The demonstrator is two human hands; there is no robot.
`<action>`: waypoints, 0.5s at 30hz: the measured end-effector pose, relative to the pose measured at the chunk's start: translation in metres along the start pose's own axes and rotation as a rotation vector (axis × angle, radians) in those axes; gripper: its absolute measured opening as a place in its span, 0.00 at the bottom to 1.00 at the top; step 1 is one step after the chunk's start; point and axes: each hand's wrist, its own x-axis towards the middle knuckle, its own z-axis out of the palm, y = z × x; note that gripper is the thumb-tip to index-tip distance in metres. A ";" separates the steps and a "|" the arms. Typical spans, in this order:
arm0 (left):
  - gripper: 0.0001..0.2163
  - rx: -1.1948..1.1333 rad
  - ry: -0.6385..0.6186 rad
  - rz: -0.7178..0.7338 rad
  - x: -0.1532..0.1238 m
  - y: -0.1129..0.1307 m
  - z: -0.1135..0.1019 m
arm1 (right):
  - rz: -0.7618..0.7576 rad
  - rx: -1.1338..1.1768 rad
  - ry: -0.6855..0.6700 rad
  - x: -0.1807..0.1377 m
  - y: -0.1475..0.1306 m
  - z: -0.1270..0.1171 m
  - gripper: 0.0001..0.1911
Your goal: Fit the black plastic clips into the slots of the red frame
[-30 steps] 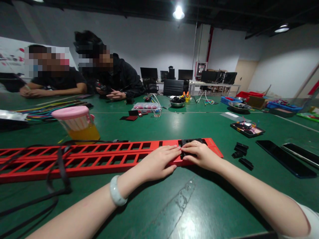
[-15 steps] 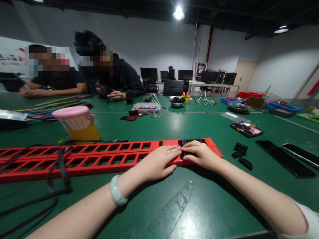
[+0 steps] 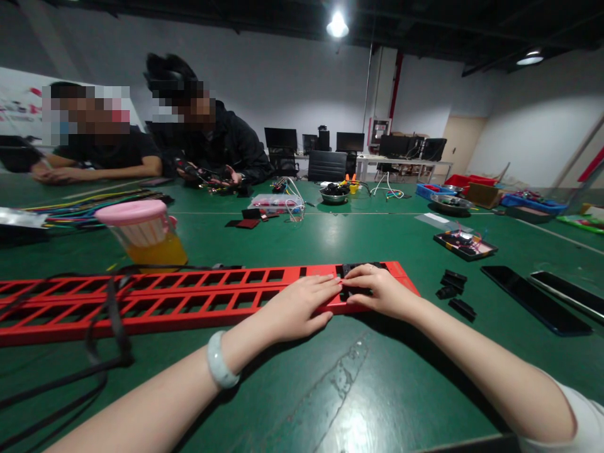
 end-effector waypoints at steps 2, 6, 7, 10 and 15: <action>0.25 0.002 -0.004 0.000 0.000 0.000 0.000 | -0.029 -0.021 -0.011 0.001 0.000 -0.001 0.14; 0.25 0.007 -0.010 -0.004 0.000 -0.001 0.000 | -0.061 -0.029 -0.012 0.001 0.002 -0.001 0.14; 0.25 0.011 -0.012 -0.008 0.001 -0.001 0.000 | -0.064 -0.030 -0.007 0.001 0.003 0.000 0.14; 0.25 0.022 -0.018 -0.014 0.000 0.000 0.000 | -0.066 -0.034 0.005 0.000 0.004 0.001 0.13; 0.25 0.019 -0.013 -0.006 0.001 -0.001 0.000 | -0.054 -0.034 0.015 0.000 0.004 0.004 0.14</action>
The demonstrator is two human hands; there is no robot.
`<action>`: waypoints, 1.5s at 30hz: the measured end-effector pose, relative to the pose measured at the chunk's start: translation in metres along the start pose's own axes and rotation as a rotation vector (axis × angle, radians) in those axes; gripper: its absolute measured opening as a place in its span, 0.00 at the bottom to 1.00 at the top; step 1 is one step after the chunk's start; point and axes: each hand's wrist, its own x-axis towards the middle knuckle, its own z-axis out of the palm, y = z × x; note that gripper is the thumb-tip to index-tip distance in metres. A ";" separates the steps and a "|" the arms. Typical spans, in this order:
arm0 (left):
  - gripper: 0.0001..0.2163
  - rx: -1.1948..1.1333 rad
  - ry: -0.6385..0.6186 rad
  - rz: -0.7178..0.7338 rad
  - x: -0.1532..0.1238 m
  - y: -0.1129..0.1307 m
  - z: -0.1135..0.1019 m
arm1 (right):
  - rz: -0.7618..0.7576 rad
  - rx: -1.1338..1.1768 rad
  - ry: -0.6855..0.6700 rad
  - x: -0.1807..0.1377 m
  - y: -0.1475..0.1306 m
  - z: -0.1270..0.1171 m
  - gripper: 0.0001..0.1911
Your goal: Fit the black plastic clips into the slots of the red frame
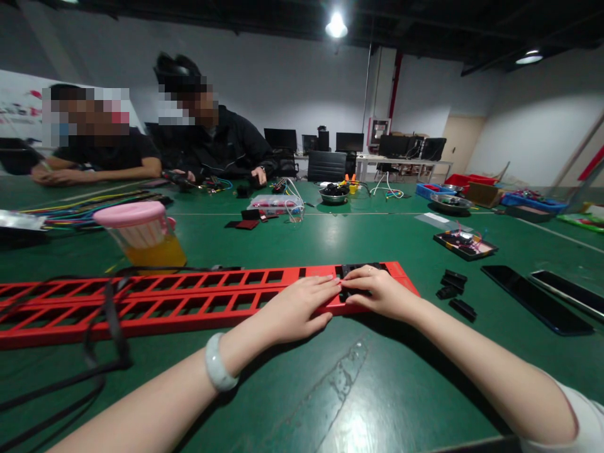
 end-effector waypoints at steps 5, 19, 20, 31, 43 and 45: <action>0.25 -0.006 -0.003 -0.007 0.000 -0.001 0.001 | 0.016 -0.005 -0.027 0.001 -0.002 -0.002 0.15; 0.26 0.016 -0.020 -0.017 0.000 -0.001 0.001 | 0.047 -0.018 -0.059 0.003 -0.005 -0.006 0.15; 0.26 0.016 -0.018 -0.019 0.000 -0.001 0.001 | 0.055 -0.017 -0.060 0.003 -0.005 -0.006 0.15; 0.26 -0.018 0.000 -0.009 0.001 0.000 0.000 | -0.002 -0.039 -0.098 0.006 -0.001 -0.007 0.14; 0.26 -0.019 -0.003 -0.004 0.001 0.001 -0.001 | -0.038 -0.100 -0.114 0.005 -0.009 -0.005 0.13; 0.26 -0.022 -0.002 0.001 0.001 0.001 -0.001 | -0.017 -0.178 -0.148 0.004 -0.018 -0.004 0.15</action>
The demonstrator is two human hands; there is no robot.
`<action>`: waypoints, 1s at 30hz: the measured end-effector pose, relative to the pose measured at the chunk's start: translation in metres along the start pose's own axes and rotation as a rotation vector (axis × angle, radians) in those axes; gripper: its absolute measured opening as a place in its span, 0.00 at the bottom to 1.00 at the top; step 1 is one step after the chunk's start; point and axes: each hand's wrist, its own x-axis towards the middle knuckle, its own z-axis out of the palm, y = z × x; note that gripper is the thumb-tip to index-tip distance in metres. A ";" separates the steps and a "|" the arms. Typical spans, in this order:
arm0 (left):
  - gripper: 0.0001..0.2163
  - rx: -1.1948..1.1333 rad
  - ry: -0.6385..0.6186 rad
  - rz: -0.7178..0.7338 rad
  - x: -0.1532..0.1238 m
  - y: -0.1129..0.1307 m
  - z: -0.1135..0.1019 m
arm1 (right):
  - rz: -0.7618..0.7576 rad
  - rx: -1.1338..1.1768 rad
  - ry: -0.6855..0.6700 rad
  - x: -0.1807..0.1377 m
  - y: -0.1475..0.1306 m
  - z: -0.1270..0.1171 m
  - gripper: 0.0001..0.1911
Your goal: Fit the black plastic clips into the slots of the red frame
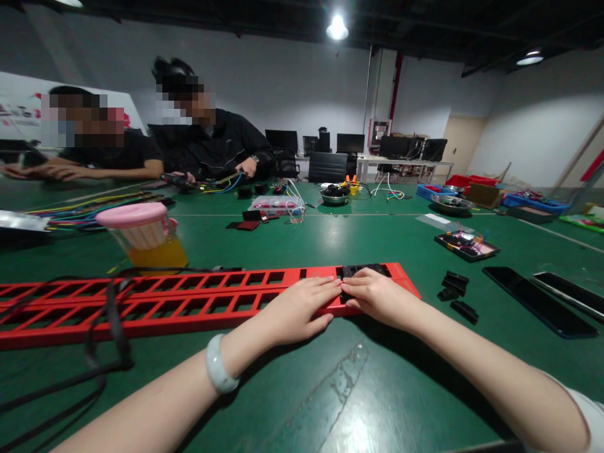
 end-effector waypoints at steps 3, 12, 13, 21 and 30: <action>0.26 -0.007 0.012 0.004 0.000 0.000 0.001 | 0.121 -0.124 -0.047 -0.005 -0.018 0.000 0.26; 0.26 -0.007 0.001 0.003 -0.001 0.001 0.001 | 0.288 -0.036 -0.190 -0.020 -0.038 0.003 0.49; 0.26 -0.007 -0.001 0.007 -0.001 0.001 0.001 | 0.290 -0.021 -0.196 -0.020 -0.037 0.002 0.49; 0.26 -0.003 0.000 -0.003 0.000 0.000 0.001 | 0.252 -0.026 -0.184 -0.016 -0.028 0.000 0.42; 0.25 -0.007 0.013 0.010 -0.001 -0.001 0.002 | 0.206 -0.114 -0.125 -0.012 -0.022 0.001 0.32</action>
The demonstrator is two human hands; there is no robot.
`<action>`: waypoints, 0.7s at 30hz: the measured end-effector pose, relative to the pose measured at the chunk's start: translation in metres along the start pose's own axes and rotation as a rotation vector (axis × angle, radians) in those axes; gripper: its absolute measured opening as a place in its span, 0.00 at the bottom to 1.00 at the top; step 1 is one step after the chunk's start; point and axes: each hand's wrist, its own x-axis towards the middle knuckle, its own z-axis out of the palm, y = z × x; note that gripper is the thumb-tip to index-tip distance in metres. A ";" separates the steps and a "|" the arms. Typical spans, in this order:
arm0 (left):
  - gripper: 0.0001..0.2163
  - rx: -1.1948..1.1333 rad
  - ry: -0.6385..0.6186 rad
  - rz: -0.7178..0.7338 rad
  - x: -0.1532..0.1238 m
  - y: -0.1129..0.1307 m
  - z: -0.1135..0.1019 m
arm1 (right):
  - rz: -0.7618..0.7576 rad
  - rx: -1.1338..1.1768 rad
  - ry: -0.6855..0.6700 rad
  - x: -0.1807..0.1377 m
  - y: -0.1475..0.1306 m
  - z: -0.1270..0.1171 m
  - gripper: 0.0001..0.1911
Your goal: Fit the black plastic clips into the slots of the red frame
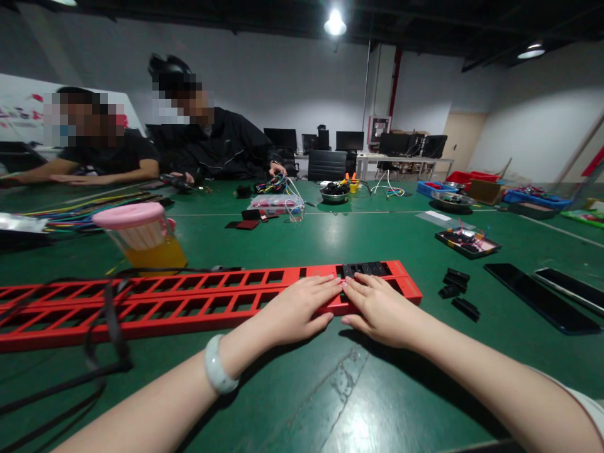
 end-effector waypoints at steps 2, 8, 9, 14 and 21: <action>0.25 -0.003 0.000 0.003 0.000 0.000 0.000 | -0.011 -0.008 0.019 0.000 0.002 0.000 0.30; 0.24 0.007 -0.011 -0.016 0.001 0.002 -0.002 | -0.033 -0.043 0.033 0.001 0.005 0.002 0.26; 0.24 0.007 -0.010 -0.018 0.001 0.002 -0.002 | -0.038 -0.046 0.034 0.002 0.005 0.002 0.26; 0.23 0.003 -0.008 -0.016 0.001 0.002 -0.001 | -0.045 -0.042 0.067 0.004 0.012 -0.002 0.23; 0.23 0.015 -0.004 -0.010 0.001 0.002 -0.003 | 0.248 -0.176 0.127 0.005 0.045 -0.009 0.23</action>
